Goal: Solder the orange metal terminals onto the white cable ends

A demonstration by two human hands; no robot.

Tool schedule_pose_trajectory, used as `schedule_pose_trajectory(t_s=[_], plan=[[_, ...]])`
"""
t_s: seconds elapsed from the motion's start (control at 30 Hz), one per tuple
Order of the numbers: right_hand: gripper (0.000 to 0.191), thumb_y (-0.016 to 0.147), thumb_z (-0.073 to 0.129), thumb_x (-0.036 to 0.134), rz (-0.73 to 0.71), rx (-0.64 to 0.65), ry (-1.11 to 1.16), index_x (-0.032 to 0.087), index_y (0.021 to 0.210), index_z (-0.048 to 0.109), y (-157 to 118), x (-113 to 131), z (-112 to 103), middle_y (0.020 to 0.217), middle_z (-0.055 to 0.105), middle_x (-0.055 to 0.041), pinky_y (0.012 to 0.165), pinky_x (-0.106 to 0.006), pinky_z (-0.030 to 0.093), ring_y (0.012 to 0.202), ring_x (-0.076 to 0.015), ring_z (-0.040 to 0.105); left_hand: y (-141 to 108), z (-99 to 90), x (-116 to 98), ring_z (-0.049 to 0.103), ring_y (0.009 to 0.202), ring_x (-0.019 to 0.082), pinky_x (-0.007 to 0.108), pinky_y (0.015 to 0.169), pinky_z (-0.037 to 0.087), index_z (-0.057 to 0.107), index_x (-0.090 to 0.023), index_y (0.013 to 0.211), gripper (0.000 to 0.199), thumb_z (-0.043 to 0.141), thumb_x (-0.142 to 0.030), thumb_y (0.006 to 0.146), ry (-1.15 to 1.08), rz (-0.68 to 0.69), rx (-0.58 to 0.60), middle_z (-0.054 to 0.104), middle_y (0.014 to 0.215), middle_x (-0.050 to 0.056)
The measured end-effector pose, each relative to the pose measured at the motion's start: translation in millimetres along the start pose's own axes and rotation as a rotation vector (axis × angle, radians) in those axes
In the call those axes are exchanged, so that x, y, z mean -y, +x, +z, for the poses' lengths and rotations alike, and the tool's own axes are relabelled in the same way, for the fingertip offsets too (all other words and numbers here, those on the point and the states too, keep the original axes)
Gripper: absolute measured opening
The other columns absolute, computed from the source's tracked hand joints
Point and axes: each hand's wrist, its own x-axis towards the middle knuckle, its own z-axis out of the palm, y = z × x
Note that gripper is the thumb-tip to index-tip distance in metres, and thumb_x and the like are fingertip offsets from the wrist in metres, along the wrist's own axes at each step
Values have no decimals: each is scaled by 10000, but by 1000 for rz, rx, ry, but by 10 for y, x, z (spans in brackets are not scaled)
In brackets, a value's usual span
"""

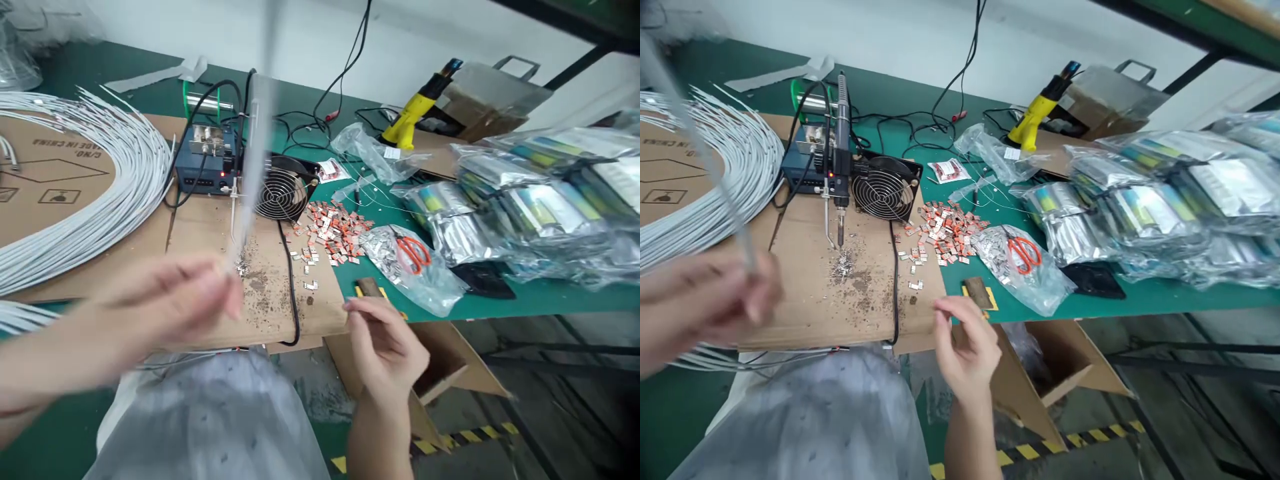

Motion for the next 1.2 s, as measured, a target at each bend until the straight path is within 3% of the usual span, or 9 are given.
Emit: schedule_pose_trajectory(t_s=[0.07,0.13,0.2,0.4,0.57,0.73,0.8,1.03,1.2], plan=[[235,803,550,130,63,160,174,255,979,645,-20,114,169,771,609,-49,603,-319,501,702,-172,576,-11,188,70,286,460,37,148,422,237,555,-157,758,391,445,-520,853,-103,-67,230,319,534,-70],[273,811,561,153,148,344,359,260,1051,636,-41,213,316,803,613,-50,561,-286,497,664,-151,572,-3,334,237,293,467,45,159,429,239,558,-173,861,353,409,-492,882,-123,-104,308,360,539,-70],[298,798,594,176,221,467,518,271,1078,633,-48,290,438,823,626,-41,525,-255,489,633,-132,572,-27,400,449,294,412,42,158,391,223,538,-189,943,350,356,-485,904,-87,-157,233,366,509,-83],[150,744,648,143,338,487,647,248,849,671,-16,404,660,674,631,8,502,-203,463,572,-103,568,-233,281,845,352,340,36,148,365,252,517,-183,1005,397,334,-518,895,-53,-275,205,396,477,-95],[46,736,627,150,357,561,564,192,719,623,-31,483,755,606,585,11,459,-197,422,514,-92,515,-229,273,869,488,484,53,154,483,366,548,-157,928,334,415,-461,889,-79,-213,232,502,570,-52],[32,741,629,170,328,647,504,176,710,626,-47,551,801,602,574,1,482,-223,417,530,-101,509,-96,397,872,515,474,65,168,465,415,528,-141,775,350,619,-478,754,-378,-56,-6,528,576,-38],[15,740,643,183,328,646,504,176,728,645,-39,555,801,608,584,-6,490,-228,418,541,-107,517,-75,413,861,519,442,68,171,445,417,539,-129,715,364,629,-480,743,-425,-41,-31,538,550,-28],[31,742,642,154,240,723,452,174,737,666,38,576,781,604,588,-3,486,-222,399,526,-95,492,-139,364,861,526,429,59,146,414,389,583,-117,692,324,630,-430,759,-422,-36,-50,545,553,-23],[27,736,631,154,293,777,439,159,710,638,60,582,767,567,555,11,468,-215,371,505,-87,464,-155,365,918,519,453,53,139,418,373,632,-123,785,266,570,-380,822,-296,0,-53,537,579,-21]])
